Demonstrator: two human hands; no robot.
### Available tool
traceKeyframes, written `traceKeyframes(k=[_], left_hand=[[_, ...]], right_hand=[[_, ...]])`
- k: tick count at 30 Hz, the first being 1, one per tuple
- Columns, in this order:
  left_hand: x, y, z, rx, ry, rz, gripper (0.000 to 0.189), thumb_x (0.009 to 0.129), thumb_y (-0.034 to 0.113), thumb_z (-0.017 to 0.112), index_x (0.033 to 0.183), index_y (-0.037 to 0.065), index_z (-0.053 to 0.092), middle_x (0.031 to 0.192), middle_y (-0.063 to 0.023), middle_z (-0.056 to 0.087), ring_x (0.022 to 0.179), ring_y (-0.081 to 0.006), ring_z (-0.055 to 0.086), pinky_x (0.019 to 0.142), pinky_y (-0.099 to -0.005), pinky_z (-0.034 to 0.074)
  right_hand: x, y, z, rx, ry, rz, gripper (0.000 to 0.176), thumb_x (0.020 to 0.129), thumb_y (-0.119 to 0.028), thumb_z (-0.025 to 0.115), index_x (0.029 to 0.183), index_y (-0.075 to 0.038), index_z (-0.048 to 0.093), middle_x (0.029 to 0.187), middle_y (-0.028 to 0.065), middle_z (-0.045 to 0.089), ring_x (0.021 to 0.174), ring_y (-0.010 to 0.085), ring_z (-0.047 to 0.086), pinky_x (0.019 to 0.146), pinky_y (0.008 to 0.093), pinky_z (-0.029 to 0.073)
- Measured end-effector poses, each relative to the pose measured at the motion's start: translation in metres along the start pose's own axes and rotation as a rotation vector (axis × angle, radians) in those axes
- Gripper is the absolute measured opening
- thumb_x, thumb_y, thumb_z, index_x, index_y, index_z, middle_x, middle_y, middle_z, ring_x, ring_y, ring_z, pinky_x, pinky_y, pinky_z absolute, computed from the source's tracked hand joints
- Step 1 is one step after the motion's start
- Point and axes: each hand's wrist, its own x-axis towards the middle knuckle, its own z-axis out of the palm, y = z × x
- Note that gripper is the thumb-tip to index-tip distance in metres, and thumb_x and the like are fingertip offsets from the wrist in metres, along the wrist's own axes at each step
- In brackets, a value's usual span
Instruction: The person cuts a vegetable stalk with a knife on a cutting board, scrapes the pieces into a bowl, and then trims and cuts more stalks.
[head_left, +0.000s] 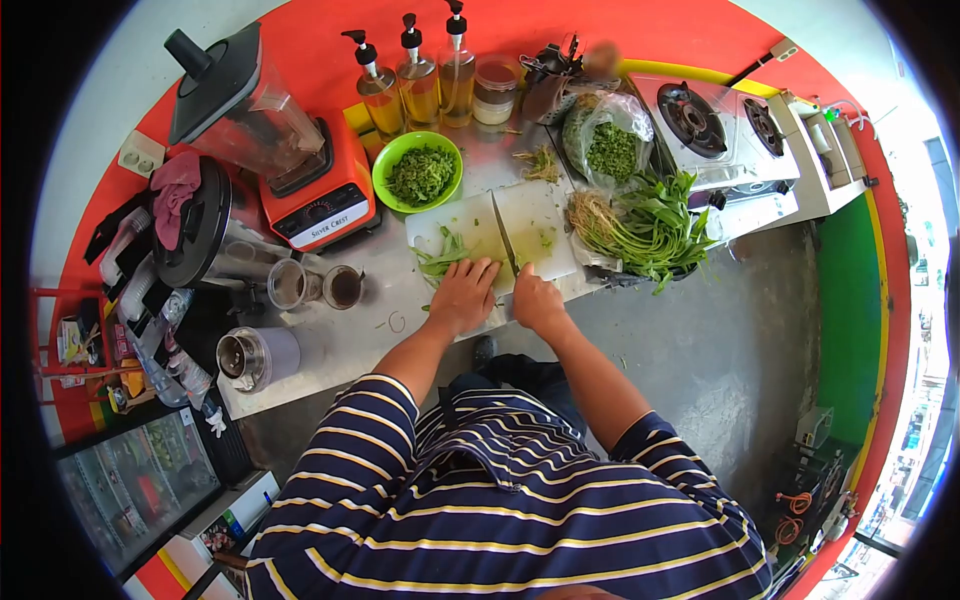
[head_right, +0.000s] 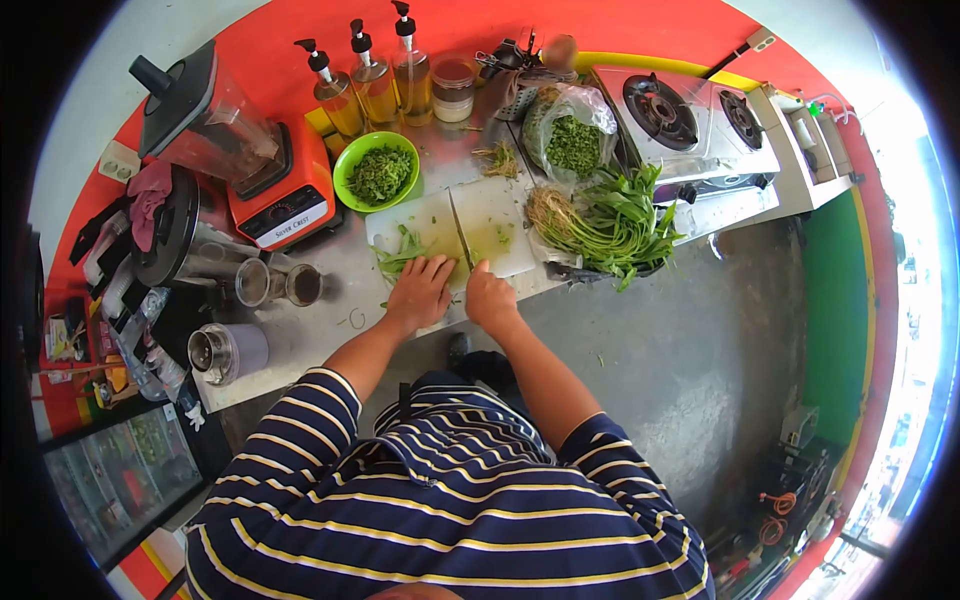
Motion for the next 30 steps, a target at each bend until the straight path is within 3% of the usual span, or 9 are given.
traceKeyframes(k=[7,10,16,26,30], left_hand=[[0.003,0.002,-0.005,-0.014,-0.010,-0.002,0.049,0.087,0.020,0.058,0.132,0.004,0.054,0.128,-0.0116,0.053,0.111,-0.0313,0.050,0.099,-0.0438,0.041],[0.004,0.003,-0.002,0.000,-0.002,-0.006,0.049,0.086,0.019,0.058,0.132,0.004,0.054,0.126,-0.0119,0.054,0.110,-0.0314,0.050,0.098,-0.0435,0.041],[0.004,0.003,-0.003,-0.017,0.032,-0.005,0.047,0.086,0.019,0.059,0.130,0.003,0.055,0.126,-0.0130,0.055,0.110,-0.0321,0.051,0.097,-0.0439,0.041],[0.003,0.001,-0.002,-0.033,0.036,0.011,0.043,0.085,0.019,0.060,0.124,0.001,0.055,0.125,-0.0148,0.054,0.111,-0.0339,0.051,0.097,-0.0454,0.041],[0.003,0.003,-0.001,-0.116,0.070,-0.048,0.044,0.084,0.017,0.062,0.124,0.000,0.055,0.125,-0.0153,0.054,0.112,-0.0349,0.051,0.097,-0.0456,0.042]], right_hand=[[-0.017,-0.013,0.014,-0.053,0.068,-0.010,0.029,0.088,-0.008,0.059,0.110,0.004,0.046,0.095,0.0235,0.072,0.091,0.0366,0.073,0.075,0.0416,0.060],[0.001,-0.012,0.015,-0.017,0.070,-0.019,0.034,0.087,-0.009,0.060,0.113,0.006,0.044,0.094,0.0252,0.070,0.092,0.0390,0.072,0.079,0.0461,0.059],[-0.013,-0.003,0.012,-0.032,0.063,-0.044,0.034,0.086,-0.009,0.062,0.111,0.005,0.044,0.092,0.0219,0.071,0.085,0.0381,0.073,0.072,0.0432,0.060],[0.000,-0.008,0.006,0.020,0.105,-0.056,0.031,0.087,-0.010,0.061,0.109,0.003,0.045,0.096,0.0243,0.071,0.092,0.0385,0.072,0.078,0.0449,0.059],[-0.020,-0.014,0.013,0.008,0.035,0.001,0.029,0.088,-0.010,0.061,0.109,0.003,0.045,0.094,0.0243,0.071,0.092,0.0384,0.072,0.079,0.0448,0.059]])
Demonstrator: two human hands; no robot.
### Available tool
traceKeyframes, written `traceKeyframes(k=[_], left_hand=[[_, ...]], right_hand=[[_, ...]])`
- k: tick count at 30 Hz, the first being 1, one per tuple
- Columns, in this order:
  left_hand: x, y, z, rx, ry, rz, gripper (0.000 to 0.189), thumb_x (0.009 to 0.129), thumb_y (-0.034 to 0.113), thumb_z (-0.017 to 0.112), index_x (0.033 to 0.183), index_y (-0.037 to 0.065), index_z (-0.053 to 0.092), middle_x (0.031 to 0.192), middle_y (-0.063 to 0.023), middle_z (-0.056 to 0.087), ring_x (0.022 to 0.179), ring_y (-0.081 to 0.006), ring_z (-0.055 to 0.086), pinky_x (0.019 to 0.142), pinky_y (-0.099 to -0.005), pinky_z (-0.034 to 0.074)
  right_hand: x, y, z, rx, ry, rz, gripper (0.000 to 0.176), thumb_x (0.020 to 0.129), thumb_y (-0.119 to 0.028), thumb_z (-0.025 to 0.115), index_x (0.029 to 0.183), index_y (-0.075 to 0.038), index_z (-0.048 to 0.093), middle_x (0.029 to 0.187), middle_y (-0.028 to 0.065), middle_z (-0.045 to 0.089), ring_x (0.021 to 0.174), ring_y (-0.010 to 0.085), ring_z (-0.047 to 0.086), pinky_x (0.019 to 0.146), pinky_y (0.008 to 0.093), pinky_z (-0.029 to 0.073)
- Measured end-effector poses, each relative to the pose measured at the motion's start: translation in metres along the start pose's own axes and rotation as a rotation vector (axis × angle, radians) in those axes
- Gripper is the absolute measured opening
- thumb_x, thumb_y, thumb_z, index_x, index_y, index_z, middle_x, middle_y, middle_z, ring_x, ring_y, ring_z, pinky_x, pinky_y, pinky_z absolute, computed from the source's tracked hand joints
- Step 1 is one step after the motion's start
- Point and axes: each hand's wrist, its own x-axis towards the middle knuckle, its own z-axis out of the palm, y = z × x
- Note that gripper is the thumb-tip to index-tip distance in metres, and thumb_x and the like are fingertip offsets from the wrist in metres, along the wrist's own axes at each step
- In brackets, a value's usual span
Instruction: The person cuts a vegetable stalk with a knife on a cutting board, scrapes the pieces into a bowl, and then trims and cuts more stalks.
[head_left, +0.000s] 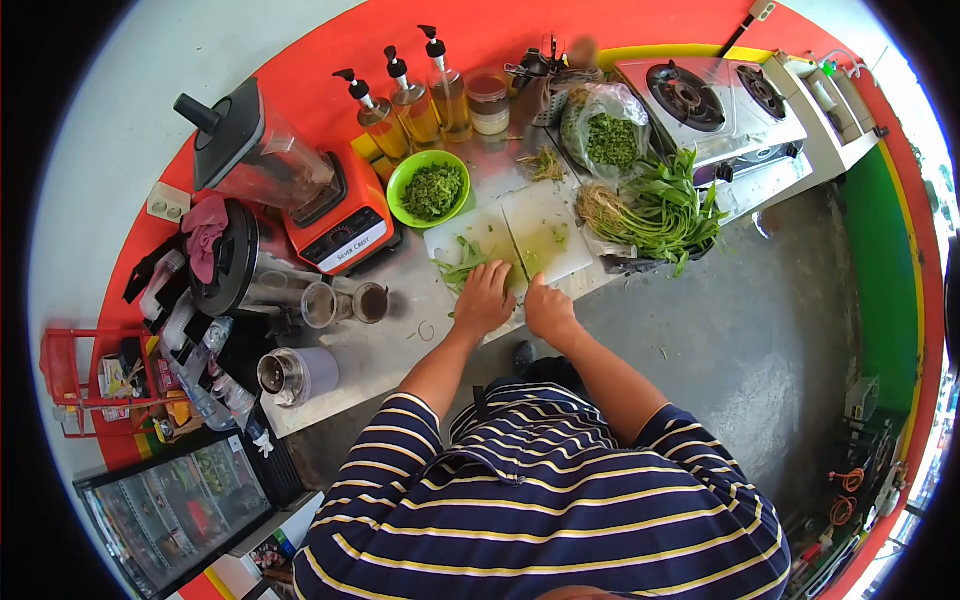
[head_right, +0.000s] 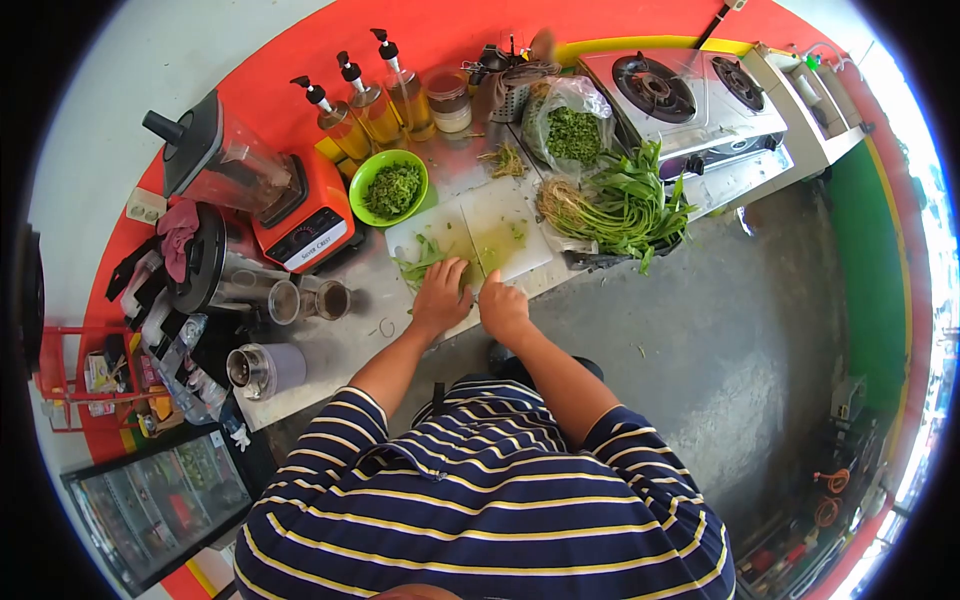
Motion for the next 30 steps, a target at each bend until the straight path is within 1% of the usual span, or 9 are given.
traceKeyframes(k=[8,11,13,14,16,20,22,25,30], left_hand=[[-0.001,-0.001,0.002,0.009,0.014,-0.005,0.040,0.084,0.018,0.064,0.120,0.001,0.057,0.125,-0.0140,0.053,0.112,-0.0328,0.051,0.097,-0.0440,0.043],[-0.001,-0.003,0.002,-0.020,0.056,0.024,0.035,0.084,0.017,0.065,0.115,0.002,0.060,0.123,-0.0131,0.055,0.110,-0.0327,0.052,0.094,-0.0437,0.044],[-0.001,-0.004,0.004,-0.028,0.105,0.043,0.027,0.085,0.015,0.065,0.110,0.004,0.063,0.117,-0.0109,0.058,0.106,-0.0324,0.054,0.090,-0.0436,0.045],[0.000,-0.005,0.005,-0.030,0.107,0.037,0.027,0.085,0.015,0.065,0.110,0.004,0.063,0.117,-0.0109,0.058,0.106,-0.0324,0.054,0.090,-0.0436,0.045],[0.002,-0.007,0.007,-0.078,0.140,-0.012,0.021,0.087,0.013,0.064,0.107,0.006,0.065,0.111,-0.0091,0.060,0.102,-0.0317,0.056,0.088,-0.0436,0.045],[0.007,-0.006,0.004,-0.085,0.156,-0.048,0.020,0.088,0.013,0.063,0.108,0.008,0.066,0.110,-0.0084,0.061,0.101,-0.0309,0.057,0.087,-0.0432,0.046],[0.008,-0.005,0.004,-0.083,0.140,-0.084,0.020,0.089,0.013,0.063,0.109,0.010,0.066,0.110,-0.0084,0.061,0.102,-0.0304,0.057,0.087,-0.0432,0.045],[0.009,-0.005,0.002,-0.082,0.132,-0.088,0.020,0.089,0.014,0.063,0.109,0.011,0.066,0.109,-0.0082,0.061,0.102,-0.0302,0.057,0.087,-0.0430,0.045],[0.009,-0.003,0.000,-0.111,0.151,-0.069,0.018,0.088,0.012,0.063,0.106,0.009,0.066,0.104,-0.0096,0.059,0.097,-0.0319,0.056,0.084,-0.0434,0.044]], right_hand=[[0.014,0.002,-0.007,-0.033,0.043,-0.067,0.034,0.088,-0.012,0.062,0.113,0.004,0.044,0.096,0.0243,0.071,0.092,0.0383,0.072,0.077,0.0440,0.059],[0.005,-0.001,-0.001,-0.023,0.027,-0.039,0.031,0.088,-0.011,0.061,0.111,0.003,0.045,0.092,0.0226,0.071,0.090,0.0372,0.073,0.075,0.0428,0.060],[0.000,-0.005,0.008,-0.091,0.060,-0.027,0.030,0.086,-0.011,0.066,0.106,0.002,0.048,0.091,0.0194,0.072,0.087,0.0329,0.074,0.072,0.0388,0.060],[0.004,-0.005,0.010,-0.095,0.056,-0.031,0.030,0.086,-0.011,0.066,0.106,0.002,0.048,0.091,0.0194,0.072,0.087,0.0329,0.074,0.072,0.0388,0.060],[0.015,-0.007,0.007,-0.027,0.038,-0.013,0.030,0.087,-0.011,0.062,0.108,0.002,0.045,0.097,0.0249,0.071,0.093,0.0381,0.072,0.078,0.0438,0.059],[0.017,-0.003,-0.009,-0.025,0.045,-0.051,0.031,0.088,-0.011,0.062,0.110,0.003,0.044,0.095,0.0244,0.071,0.091,0.0382,0.072,0.078,0.0441,0.059],[0.007,-0.004,-0.008,-0.023,-0.009,-0.030,0.027,0.088,-0.009,0.060,0.107,0.002,0.045,0.092,0.0235,0.071,0.091,0.0384,0.072,0.078,0.0446,0.059],[0.002,-0.009,0.005,-0.017,0.015,0.025,0.026,0.088,-0.009,0.060,0.106,0.002,0.045,0.094,0.0248,0.071,0.091,0.0393,0.072,0.079,0.0443,0.059],[0.019,-0.004,-0.003,0.000,0.034,-0.029,0.029,0.087,-0.008,0.061,0.108,0.003,0.045,0.096,0.0252,0.071,0.091,0.0393,0.072,0.080,0.0445,0.059]])
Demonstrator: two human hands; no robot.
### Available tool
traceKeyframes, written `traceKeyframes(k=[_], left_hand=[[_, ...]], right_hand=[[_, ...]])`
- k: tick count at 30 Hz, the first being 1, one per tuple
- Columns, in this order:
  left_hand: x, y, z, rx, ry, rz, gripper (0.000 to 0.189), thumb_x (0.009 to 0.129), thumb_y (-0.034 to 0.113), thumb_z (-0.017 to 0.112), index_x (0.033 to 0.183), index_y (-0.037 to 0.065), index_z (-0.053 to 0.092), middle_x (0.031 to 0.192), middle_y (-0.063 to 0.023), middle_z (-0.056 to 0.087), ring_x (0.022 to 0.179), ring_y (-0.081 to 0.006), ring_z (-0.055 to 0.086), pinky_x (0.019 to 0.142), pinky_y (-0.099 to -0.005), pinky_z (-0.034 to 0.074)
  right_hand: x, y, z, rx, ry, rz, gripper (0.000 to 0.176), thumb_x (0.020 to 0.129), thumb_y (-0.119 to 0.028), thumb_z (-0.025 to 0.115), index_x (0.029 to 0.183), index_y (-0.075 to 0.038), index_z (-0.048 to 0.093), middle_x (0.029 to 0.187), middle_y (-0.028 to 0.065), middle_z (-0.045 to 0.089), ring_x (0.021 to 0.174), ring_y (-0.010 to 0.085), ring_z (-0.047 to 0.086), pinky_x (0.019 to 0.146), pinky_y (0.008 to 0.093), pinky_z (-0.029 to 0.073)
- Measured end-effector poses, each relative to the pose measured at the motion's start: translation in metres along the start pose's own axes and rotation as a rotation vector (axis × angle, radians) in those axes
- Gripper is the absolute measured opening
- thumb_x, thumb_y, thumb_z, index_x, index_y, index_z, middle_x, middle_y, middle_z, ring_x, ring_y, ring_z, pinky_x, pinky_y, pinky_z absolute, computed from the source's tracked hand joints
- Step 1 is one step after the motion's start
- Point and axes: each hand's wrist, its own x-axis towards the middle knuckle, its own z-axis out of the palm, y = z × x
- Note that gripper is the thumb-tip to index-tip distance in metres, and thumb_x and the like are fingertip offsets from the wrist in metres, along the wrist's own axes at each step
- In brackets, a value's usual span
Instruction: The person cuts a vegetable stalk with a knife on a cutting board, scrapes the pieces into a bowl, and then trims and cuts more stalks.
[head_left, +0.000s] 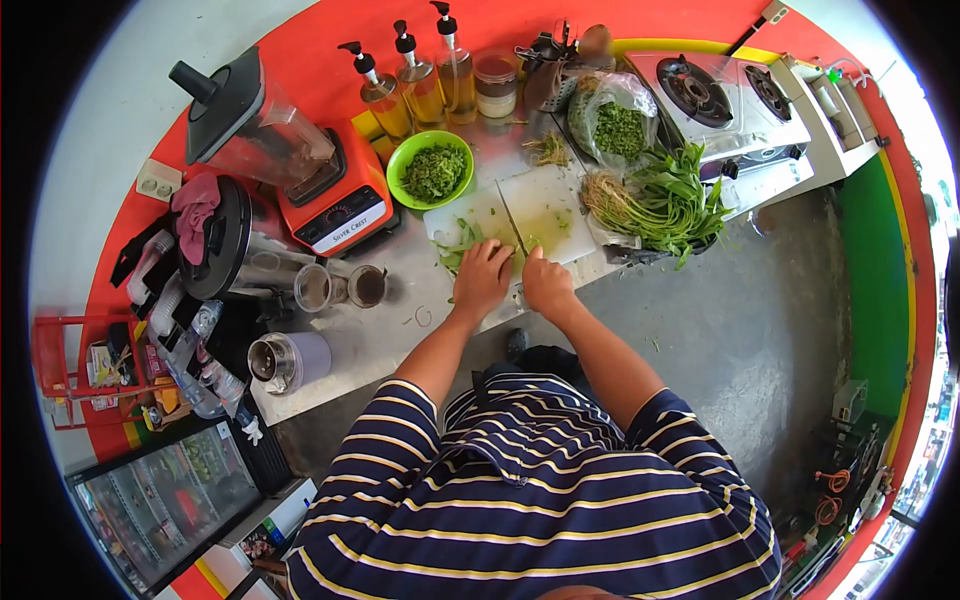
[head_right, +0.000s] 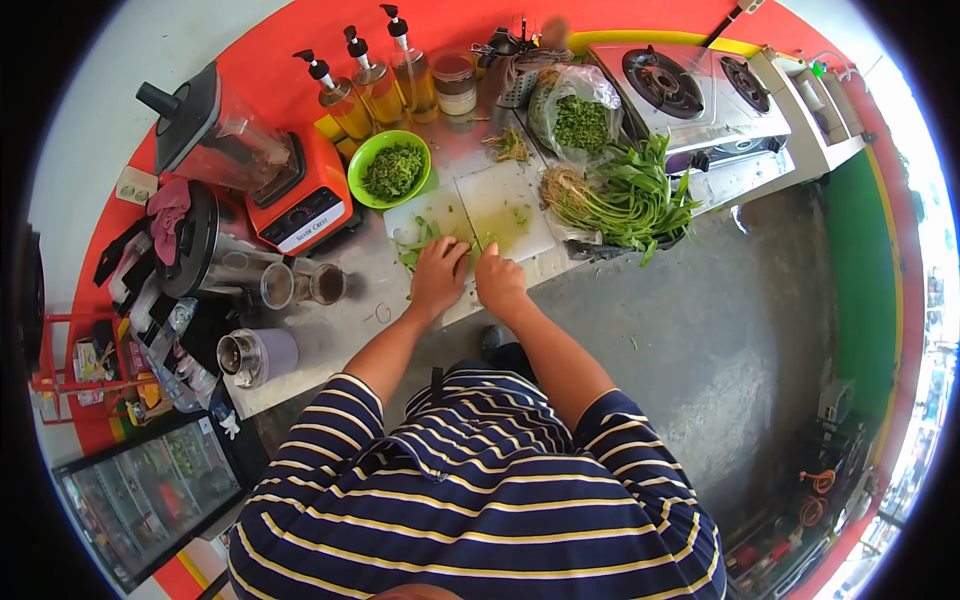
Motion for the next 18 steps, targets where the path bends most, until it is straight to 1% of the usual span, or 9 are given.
traceKeyframes(k=[2,4,5,8,11,14,16,18], left_hand=[[0.001,-0.001,0.000,-0.005,-0.010,-0.012,0.018,0.088,0.011,0.062,0.106,0.009,0.066,0.103,-0.0096,0.059,0.096,-0.0320,0.056,0.084,-0.0436,0.044],[0.000,-0.002,0.000,0.021,-0.020,-0.029,0.019,0.089,0.013,0.062,0.107,0.009,0.066,0.103,-0.0081,0.059,0.099,-0.0298,0.056,0.085,-0.0427,0.044],[0.000,-0.002,0.001,0.020,-0.016,-0.035,0.019,0.089,0.013,0.062,0.107,0.009,0.066,0.103,-0.0081,0.059,0.099,-0.0298,0.056,0.085,-0.0427,0.044],[0.000,-0.001,0.000,0.021,-0.004,-0.019,0.016,0.089,0.013,0.061,0.105,0.009,0.065,0.101,-0.0083,0.059,0.098,-0.0299,0.056,0.084,-0.0428,0.044],[0.002,0.002,0.000,-0.012,0.001,-0.012,0.016,0.087,0.011,0.063,0.103,0.008,0.065,0.100,-0.0092,0.059,0.095,-0.0317,0.055,0.084,-0.0431,0.044],[0.001,0.001,0.001,-0.001,0.006,-0.019,0.016,0.088,0.011,0.063,0.103,0.008,0.065,0.099,-0.0091,0.059,0.095,-0.0317,0.055,0.084,-0.0430,0.044],[0.001,0.001,0.001,-0.006,0.009,-0.035,0.016,0.088,0.011,0.062,0.103,0.008,0.065,0.097,-0.0090,0.058,0.093,-0.0317,0.055,0.083,-0.0429,0.044],[0.002,-0.001,0.001,-0.007,0.013,-0.030,0.015,0.088,0.011,0.062,0.103,0.008,0.065,0.096,-0.0092,0.058,0.092,-0.0317,0.054,0.083,-0.0429,0.044]], right_hand=[[-0.005,-0.002,-0.005,-0.016,0.013,-0.019,0.029,0.087,-0.008,0.061,0.108,0.003,0.045,0.095,0.0243,0.071,0.091,0.0392,0.072,0.079,0.0444,0.059],[-0.016,-0.006,-0.001,-0.024,-0.021,0.035,0.027,0.087,-0.008,0.060,0.107,0.003,0.045,0.093,0.0233,0.071,0.090,0.0394,0.072,0.078,0.0447,0.059],[-0.016,-0.008,0.002,-0.029,-0.023,0.031,0.027,0.087,-0.008,0.060,0.107,0.003,0.045,0.093,0.0233,0.071,0.090,0.0394,0.072,0.078,0.0447,0.059],[-0.012,-0.008,0.011,-0.023,-0.054,0.063,0.027,0.087,-0.008,0.061,0.107,0.003,0.045,0.096,0.0242,0.071,0.092,0.0400,0.072,0.079,0.0443,0.059],[-0.002,-0.005,0.006,0.027,-0.024,0.024,0.031,0.087,-0.008,0.061,0.110,0.004,0.044,0.096,0.0244,0.071,0.092,0.0398,0.072,0.080,0.0444,0.059],[-0.003,-0.003,0.004,-0.021,0.030,-0.036,0.031,0.087,-0.008,0.061,0.110,0.004,0.044,0.093,0.0232,0.071,0.090,0.0391,0.072,0.078,0.0439,0.059],[-0.016,-0.008,0.008,-0.097,0.030,-0.022,0.032,0.085,-0.012,0.068,0.105,0.001,0.047,0.088,0.0171,0.072,0.083,0.0312,0.074,0.071,0.0385,0.060],[-0.016,-0.011,0.011,-0.100,0.034,-0.016,0.032,0.085,-0.012,0.068,0.105,0.001,0.047,0.089,0.0172,0.072,0.083,0.0312,0.074,0.071,0.0387,0.060]])
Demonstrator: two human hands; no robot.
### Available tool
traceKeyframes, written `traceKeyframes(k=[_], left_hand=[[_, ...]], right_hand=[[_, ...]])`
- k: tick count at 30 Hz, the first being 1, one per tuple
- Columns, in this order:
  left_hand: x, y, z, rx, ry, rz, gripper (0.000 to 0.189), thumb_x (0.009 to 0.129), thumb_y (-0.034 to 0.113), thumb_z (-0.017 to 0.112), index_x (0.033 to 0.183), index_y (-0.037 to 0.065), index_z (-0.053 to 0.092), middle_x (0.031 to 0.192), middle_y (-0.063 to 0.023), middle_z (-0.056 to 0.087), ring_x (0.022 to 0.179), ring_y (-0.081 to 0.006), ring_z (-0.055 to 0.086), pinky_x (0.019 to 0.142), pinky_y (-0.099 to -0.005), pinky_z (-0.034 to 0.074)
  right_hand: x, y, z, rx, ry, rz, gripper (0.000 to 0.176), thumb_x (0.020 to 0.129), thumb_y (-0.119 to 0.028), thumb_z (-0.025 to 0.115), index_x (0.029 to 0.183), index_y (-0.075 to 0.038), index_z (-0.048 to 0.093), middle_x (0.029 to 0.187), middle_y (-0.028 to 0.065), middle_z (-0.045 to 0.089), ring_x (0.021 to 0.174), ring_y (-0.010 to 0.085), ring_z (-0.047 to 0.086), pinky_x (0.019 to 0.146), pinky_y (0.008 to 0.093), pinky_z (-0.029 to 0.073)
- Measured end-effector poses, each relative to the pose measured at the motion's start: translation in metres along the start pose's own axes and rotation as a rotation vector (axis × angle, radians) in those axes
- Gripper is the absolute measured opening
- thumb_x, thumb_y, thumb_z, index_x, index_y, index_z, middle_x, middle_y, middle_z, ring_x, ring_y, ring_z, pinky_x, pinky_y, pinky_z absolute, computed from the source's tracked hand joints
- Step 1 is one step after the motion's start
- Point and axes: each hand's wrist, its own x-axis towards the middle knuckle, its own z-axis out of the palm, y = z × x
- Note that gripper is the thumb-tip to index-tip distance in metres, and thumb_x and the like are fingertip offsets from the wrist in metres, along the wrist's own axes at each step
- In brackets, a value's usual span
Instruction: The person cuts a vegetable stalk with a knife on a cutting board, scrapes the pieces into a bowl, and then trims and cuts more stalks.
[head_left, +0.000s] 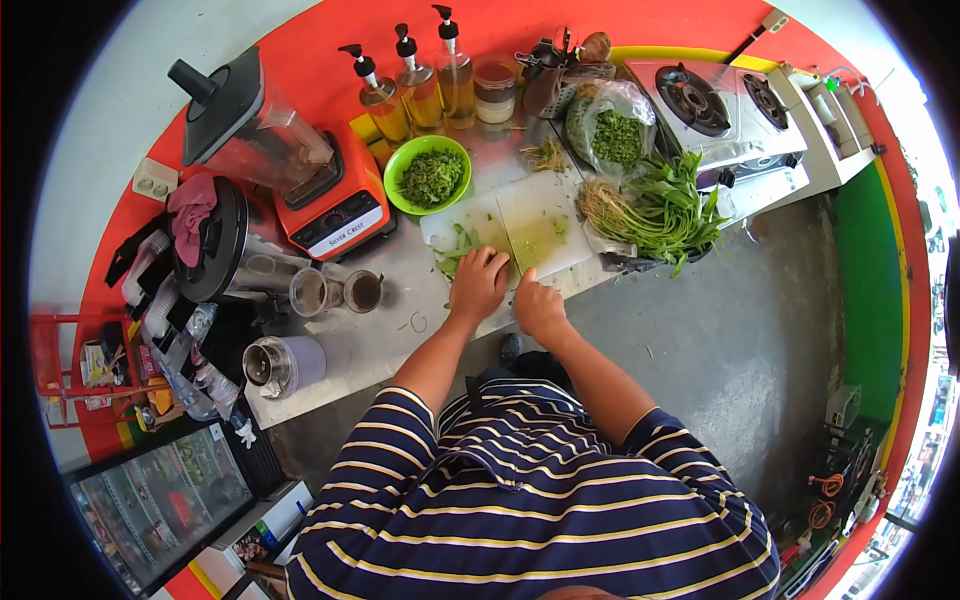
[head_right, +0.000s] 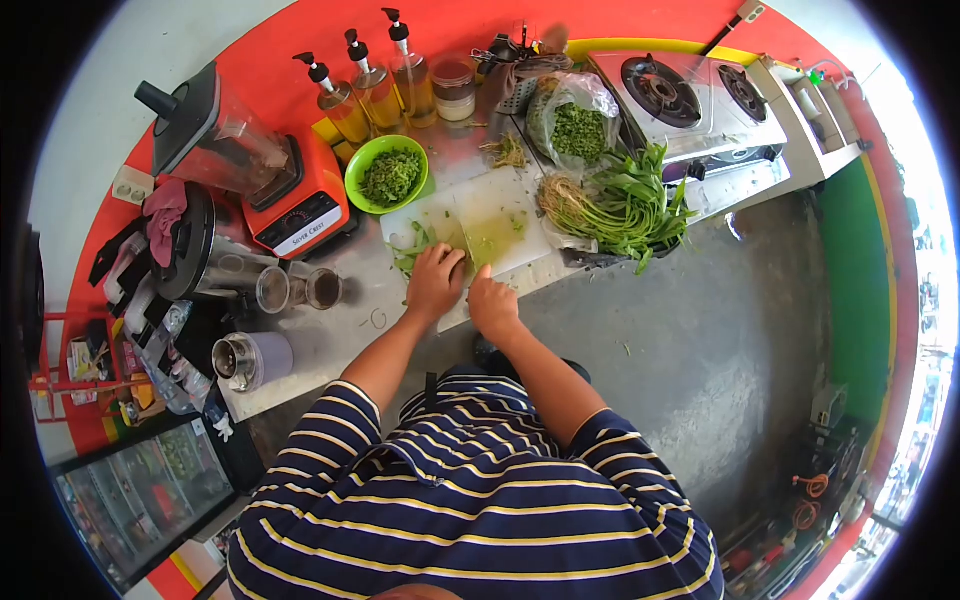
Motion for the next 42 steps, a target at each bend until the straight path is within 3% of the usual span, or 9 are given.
traceKeyframes(k=[2,4,10,16,22,42], left_hand=[[0.000,0.000,-0.001,-0.003,-0.011,0.012,0.015,0.088,0.010,0.062,0.103,0.008,0.065,0.095,-0.0094,0.057,0.091,-0.0317,0.054,0.082,-0.0429,0.044],[0.001,-0.001,0.000,0.004,-0.018,0.023,0.014,0.088,0.011,0.062,0.102,0.008,0.065,0.093,-0.0095,0.057,0.091,-0.0315,0.054,0.081,-0.0429,0.043],[0.001,-0.003,0.004,0.008,0.006,0.024,0.013,0.088,0.011,0.062,0.100,0.008,0.064,0.091,-0.0101,0.056,0.089,-0.0317,0.054,0.079,-0.0431,0.043],[0.002,-0.002,0.001,0.010,-0.002,0.046,0.012,0.087,0.011,0.062,0.099,0.008,0.064,0.088,-0.0098,0.055,0.087,-0.0320,0.053,0.078,-0.0434,0.042],[0.001,-0.003,0.003,-0.005,0.011,0.027,0.010,0.088,0.011,0.062,0.097,0.008,0.063,0.089,-0.0098,0.056,0.088,-0.0323,0.053,0.079,-0.0433,0.042],[0.003,-0.007,0.005,0.043,-0.004,0.031,0.009,0.090,0.013,0.060,0.096,0.007,0.061,0.092,-0.0103,0.058,0.093,-0.0313,0.054,0.081,-0.0432,0.043]], right_hand=[[0.005,0.001,0.003,0.006,-0.001,0.019,0.032,0.085,-0.012,0.068,0.105,0.001,0.047,0.089,0.0172,0.072,0.083,0.0312,0.074,0.071,0.0389,0.060],[0.018,0.005,-0.003,0.046,-0.014,-0.009,0.032,0.087,-0.008,0.061,0.111,0.004,0.044,0.091,0.0219,0.072,0.089,0.0384,0.072,0.077,0.0430,0.059],[0.003,0.001,-0.002,0.040,-0.041,0.017,0.026,0.087,-0.007,0.060,0.107,0.002,0.045,0.091,0.0224,0.072,0.086,0.0371,0.073,0.073,0.0424,0.060],[0.020,0.002,-0.008,0.045,0.007,-0.055,0.031,0.086,-0.007,0.062,0.109,0.004,0.045,0.092,0.0232,0.071,0.087,0.0369,0.073,0.075,0.0432,0.060],[0.006,-0.003,0.000,0.064,-0.058,0.024,0.031,0.085,-0.008,0.064,0.106,0.004,0.044,0.090,0.0227,0.071,0.087,0.0375,0.073,0.075,0.0431,0.060],[0.013,-0.005,-0.007,0.084,-0.021,0.000,0.030,0.086,-0.008,0.061,0.107,0.004,0.044,0.090,0.0240,0.071,0.088,0.0406,0.072,0.076,0.0460,0.059]])
